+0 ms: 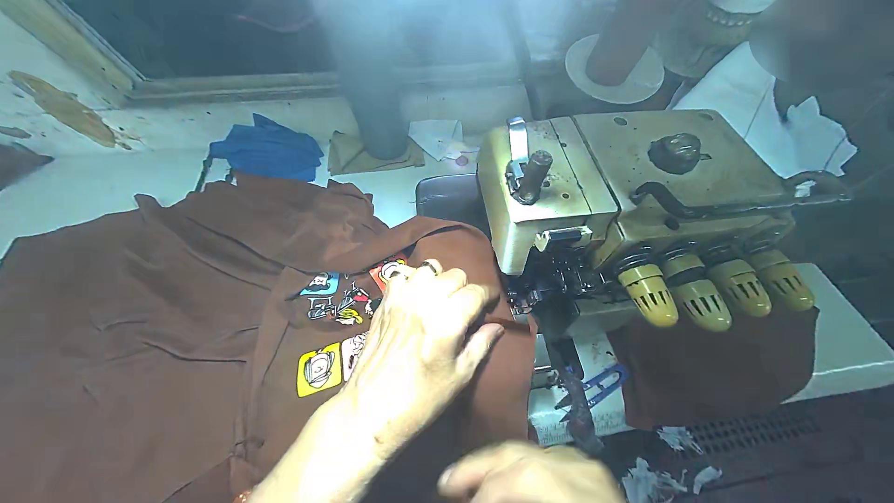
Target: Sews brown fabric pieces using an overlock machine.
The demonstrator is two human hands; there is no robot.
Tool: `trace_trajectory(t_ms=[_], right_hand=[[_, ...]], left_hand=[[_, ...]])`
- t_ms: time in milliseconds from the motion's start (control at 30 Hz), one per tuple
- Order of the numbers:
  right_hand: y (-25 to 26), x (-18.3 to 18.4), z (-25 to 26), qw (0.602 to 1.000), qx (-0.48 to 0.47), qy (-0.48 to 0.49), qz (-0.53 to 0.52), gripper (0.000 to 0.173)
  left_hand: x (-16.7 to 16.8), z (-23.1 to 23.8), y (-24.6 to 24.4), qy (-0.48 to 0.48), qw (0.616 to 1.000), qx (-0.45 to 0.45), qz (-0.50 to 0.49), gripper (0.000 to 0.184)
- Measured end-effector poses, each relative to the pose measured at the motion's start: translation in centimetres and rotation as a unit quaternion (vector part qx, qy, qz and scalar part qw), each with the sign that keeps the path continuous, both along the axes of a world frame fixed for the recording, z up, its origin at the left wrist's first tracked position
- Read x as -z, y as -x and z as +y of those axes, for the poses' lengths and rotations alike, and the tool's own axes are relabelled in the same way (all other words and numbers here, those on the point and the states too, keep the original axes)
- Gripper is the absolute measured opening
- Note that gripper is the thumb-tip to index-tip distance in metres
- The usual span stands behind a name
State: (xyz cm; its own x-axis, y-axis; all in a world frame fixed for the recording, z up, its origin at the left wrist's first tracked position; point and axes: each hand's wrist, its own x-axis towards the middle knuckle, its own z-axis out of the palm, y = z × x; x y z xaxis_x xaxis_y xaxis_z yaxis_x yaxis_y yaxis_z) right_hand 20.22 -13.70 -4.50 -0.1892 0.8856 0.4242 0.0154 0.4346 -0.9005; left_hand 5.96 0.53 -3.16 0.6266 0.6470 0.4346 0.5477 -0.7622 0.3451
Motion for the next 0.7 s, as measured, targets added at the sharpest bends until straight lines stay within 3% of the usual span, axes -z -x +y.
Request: trace_trajectory(t_ms=[33, 100, 167, 267, 333, 400, 533, 700], right_hand=[[-0.6, -0.3, 0.3, 0.998, 0.063, 0.002, 0.026, 0.011], [-1.8, -0.1, 1.3, 0.986, 0.153, 0.014, 0.062, 0.026], [-2.6, 0.6, 2.0, 0.981, 0.166, 0.031, 0.097, 0.039], [-2.6, 1.1, 1.2, 0.984, 0.146, 0.098, 0.034, 0.024], [-2.2, 2.1, 0.6, 0.984, 0.149, 0.090, -0.035, 0.010], [-1.9, 3.5, 0.2, 0.979, 0.176, 0.074, -0.071, 0.010], [-1.4, 5.3, -0.2, 0.969, 0.223, 0.099, -0.038, 0.011], [-1.4, 5.5, -0.6, 0.971, 0.202, 0.128, 0.012, 0.011]], left_hand=[[-0.2, 0.3, -0.1, 0.011, 1.000, 0.009, -0.009, 0.022], [-0.7, 0.5, 0.1, 0.073, 0.996, 0.034, -0.047, 0.013], [-1.5, 0.6, 0.7, 0.146, 0.981, 0.068, -0.108, 0.007], [-2.3, 0.8, 1.2, 0.191, 0.960, 0.117, -0.169, 0.008], [-2.0, 1.1, 1.1, 0.162, 0.970, 0.117, -0.141, 0.013], [-1.3, 1.3, 0.7, 0.145, 0.978, 0.105, -0.102, 0.017], [-0.4, 1.3, -0.3, 0.121, 0.988, 0.088, -0.040, 0.019], [-0.4, 1.2, -0.5, 0.108, 0.990, 0.087, -0.027, 0.018]])
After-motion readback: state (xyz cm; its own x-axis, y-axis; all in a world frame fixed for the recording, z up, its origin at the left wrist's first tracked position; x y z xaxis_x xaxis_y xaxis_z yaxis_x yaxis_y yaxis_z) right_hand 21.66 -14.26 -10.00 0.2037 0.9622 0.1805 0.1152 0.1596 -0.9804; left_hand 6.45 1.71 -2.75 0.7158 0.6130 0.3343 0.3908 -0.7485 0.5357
